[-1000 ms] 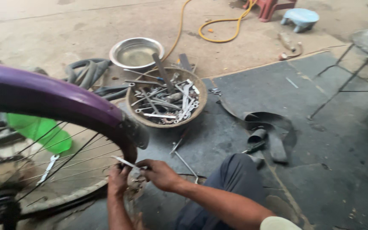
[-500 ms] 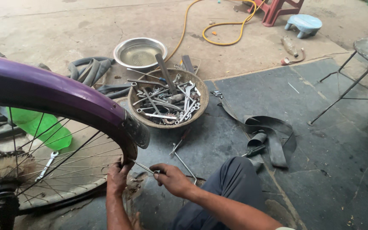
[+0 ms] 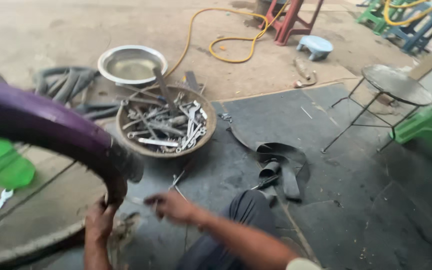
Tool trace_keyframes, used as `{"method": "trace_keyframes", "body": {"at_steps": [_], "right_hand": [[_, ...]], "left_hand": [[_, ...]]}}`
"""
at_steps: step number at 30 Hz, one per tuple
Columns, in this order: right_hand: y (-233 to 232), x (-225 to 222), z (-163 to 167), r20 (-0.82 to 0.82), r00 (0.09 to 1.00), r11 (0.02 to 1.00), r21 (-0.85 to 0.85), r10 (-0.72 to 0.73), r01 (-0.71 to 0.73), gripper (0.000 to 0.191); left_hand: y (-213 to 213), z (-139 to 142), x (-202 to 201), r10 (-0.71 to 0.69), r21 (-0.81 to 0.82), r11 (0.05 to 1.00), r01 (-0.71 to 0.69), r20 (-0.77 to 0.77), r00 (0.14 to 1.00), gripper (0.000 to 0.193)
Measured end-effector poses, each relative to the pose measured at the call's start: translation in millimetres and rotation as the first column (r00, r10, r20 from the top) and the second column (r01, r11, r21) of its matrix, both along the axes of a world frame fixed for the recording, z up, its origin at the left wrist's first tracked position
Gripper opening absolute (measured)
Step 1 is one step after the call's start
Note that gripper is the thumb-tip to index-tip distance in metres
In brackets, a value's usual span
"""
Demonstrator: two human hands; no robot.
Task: The person uses a metal tire lever to pry the tire bead off the rim of a bicycle wheel. They work their way around the circumference of the wheel, repeatedly inserting the lever and pulling the tire away from the rim to loosen it.
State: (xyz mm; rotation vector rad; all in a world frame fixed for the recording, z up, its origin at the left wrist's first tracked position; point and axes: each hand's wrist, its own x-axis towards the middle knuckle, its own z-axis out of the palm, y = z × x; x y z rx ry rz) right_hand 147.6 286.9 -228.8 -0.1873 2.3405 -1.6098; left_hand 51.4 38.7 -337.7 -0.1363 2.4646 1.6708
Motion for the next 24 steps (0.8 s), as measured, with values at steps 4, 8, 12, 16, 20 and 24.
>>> {"method": "trace_keyframes", "body": {"at_steps": [4,8,12,16,20,24], "right_hand": [[45.1,-87.3,9.5,0.2,0.948,0.953,0.124,0.247,-0.275,0.037],[25.4,-106.0,25.3,0.122,0.93,0.924,0.127,0.346,-0.36,0.033],[-36.2,-17.2,15.7,-0.482,0.858,0.983,0.128,0.176,-0.13,0.043],[-41.6,3.5,5.4,-0.044,0.993,0.993,-0.048,-0.106,0.104,0.041],[-1.1,-43.3,2.9,0.029,0.996,0.996,0.04,0.082,-0.083,0.041],[-2.4,-43.5,-7.4,-0.093,0.992,0.996,-0.011,0.089,-0.09,0.039]], "left_hand": [[5.0,-18.5,3.2,0.287,0.285,0.874,-0.393,0.351,0.891,0.042],[18.3,-20.0,-4.7,0.191,-0.088,0.975,-0.206,-0.153,0.97,0.039],[22.2,1.2,-9.8,0.122,-0.152,0.974,-0.17,-0.282,0.952,0.038],[2.8,25.5,-1.9,0.042,-0.103,0.992,-0.067,-0.225,0.974,0.039],[-1.5,33.7,-3.3,0.03,-0.119,0.992,-0.047,-0.138,0.99,0.04],[-1.3,29.6,-10.4,0.021,0.035,0.999,-0.018,-0.109,0.994,0.039]]}}
